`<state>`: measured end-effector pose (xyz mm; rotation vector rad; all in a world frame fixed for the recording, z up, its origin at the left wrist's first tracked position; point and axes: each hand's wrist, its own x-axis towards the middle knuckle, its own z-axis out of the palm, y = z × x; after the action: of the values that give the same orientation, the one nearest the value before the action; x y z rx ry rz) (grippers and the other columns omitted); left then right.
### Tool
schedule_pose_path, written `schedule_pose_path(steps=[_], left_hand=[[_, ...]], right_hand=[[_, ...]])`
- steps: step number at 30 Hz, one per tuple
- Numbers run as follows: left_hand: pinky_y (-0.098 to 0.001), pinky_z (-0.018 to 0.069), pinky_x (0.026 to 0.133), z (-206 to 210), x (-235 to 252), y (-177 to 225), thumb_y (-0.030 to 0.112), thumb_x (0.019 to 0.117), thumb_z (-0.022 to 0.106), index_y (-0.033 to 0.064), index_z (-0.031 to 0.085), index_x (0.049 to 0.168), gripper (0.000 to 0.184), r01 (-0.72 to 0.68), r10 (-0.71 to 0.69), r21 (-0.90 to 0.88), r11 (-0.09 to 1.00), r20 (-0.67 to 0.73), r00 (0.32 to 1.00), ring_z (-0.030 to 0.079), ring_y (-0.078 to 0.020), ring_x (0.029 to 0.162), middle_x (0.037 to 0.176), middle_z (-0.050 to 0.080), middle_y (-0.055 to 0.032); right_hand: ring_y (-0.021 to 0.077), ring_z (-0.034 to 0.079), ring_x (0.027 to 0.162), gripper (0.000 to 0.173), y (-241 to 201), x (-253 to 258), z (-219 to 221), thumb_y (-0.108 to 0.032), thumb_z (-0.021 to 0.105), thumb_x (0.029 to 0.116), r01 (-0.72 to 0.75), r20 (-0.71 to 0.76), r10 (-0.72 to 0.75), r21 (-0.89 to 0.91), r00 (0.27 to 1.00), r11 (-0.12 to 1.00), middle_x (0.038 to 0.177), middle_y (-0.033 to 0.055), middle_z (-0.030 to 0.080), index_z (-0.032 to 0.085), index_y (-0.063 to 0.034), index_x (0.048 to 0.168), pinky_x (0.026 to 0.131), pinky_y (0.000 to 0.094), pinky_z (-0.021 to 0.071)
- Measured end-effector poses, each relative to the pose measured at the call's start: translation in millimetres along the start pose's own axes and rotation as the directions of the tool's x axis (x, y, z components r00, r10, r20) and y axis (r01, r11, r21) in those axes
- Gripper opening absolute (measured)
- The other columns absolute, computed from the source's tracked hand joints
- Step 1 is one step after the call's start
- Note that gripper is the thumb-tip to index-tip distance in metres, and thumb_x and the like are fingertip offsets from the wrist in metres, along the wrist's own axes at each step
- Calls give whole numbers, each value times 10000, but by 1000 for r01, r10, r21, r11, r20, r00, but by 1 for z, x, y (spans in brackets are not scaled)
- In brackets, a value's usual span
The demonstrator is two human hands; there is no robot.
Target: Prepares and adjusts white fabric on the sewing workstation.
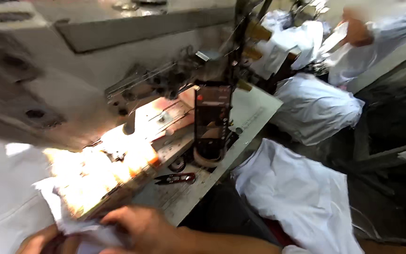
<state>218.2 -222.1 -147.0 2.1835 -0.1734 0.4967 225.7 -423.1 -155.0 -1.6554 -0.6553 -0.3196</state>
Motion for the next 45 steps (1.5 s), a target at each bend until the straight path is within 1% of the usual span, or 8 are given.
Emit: schedule_pose_path(steps=[5, 17, 26, 29, 32, 35, 38, 45], left_hand=[[-64, 431, 668, 9, 0, 10, 114, 869, 687, -119, 620, 984, 268, 18, -14, 42, 999, -106, 994, 513, 106, 743, 877, 626, -30], [-49, 428, 655, 11, 2, 8, 89, 899, 635, -74, 637, 932, 167, 6, -4, 20, 1000, -122, 992, 522, 116, 736, 885, 622, 4], [-49, 430, 648, 11, 2, 8, 133, 914, 642, -64, 637, 976, 207, -7, 7, 1, 1000, -114, 994, 523, 120, 731, 864, 618, 36], [-57, 456, 716, 9, 2, 10, 131, 988, 537, -81, 640, 987, 235, -30, 29, -5, 1000, -92, 995, 551, 111, 798, 904, 630, 9], [-89, 483, 744, 9, 4, 13, 64, 1008, 393, -36, 630, 989, 258, -4, -4, -76, 997, -112, 994, 575, 102, 804, 884, 632, 78], [-76, 484, 738, 11, 3, 12, 57, 1005, 483, -81, 588, 1062, 182, 9, -17, -53, 999, -149, 989, 567, 113, 796, 901, 624, 62], [-73, 489, 720, 14, 3, 12, 21, 923, 577, -36, 525, 1059, 156, 7, -19, -68, 998, -177, 984, 571, 110, 796, 923, 614, 72], [-115, 524, 790, 14, 3, 10, 17, 957, 550, 13, 476, 1072, 137, -12, -10, -123, 992, -171, 985, 603, 88, 866, 959, 613, 98]], right_hand=[[240, 705, 854, 318, 7, 0, -2, -116, 740, 888, -47, 64, 44, 38, 997, 998, 983, 185, 714, 672, 74, 1134, 767, 384, 593], [217, 674, 802, 286, 10, 0, -3, -139, 709, 920, -64, 77, 59, 63, 995, 996, 963, 172, 695, 672, 57, 1124, 705, 364, 573], [211, 668, 801, 290, 10, 0, -4, -153, 706, 927, -73, 85, 67, 66, 994, 995, 965, 168, 693, 673, 53, 1128, 700, 357, 567], [206, 667, 796, 288, 11, 0, -5, -157, 703, 929, -74, 87, 67, 79, 994, 994, 964, 166, 692, 673, 51, 1126, 700, 352, 566], [198, 663, 789, 292, 11, 0, -5, -158, 704, 930, -78, 92, 69, 105, 993, 991, 959, 167, 694, 674, 55, 1128, 699, 343, 565], [194, 662, 793, 294, 12, 0, -5, -146, 702, 930, -73, 96, 61, 118, 993, 990, 964, 164, 697, 671, 57, 1141, 709, 338, 563], [208, 676, 822, 295, 12, 0, -6, -106, 691, 924, -66, 99, 53, 133, 994, 989, 985, 174, 702, 661, 68, 1160, 737, 352, 573], [209, 672, 804, 294, 12, 0, -6, -99, 692, 918, -68, 99, 54, 152, 994, 986, 965, 174, 702, 662, 73, 1154, 721, 361, 572]])
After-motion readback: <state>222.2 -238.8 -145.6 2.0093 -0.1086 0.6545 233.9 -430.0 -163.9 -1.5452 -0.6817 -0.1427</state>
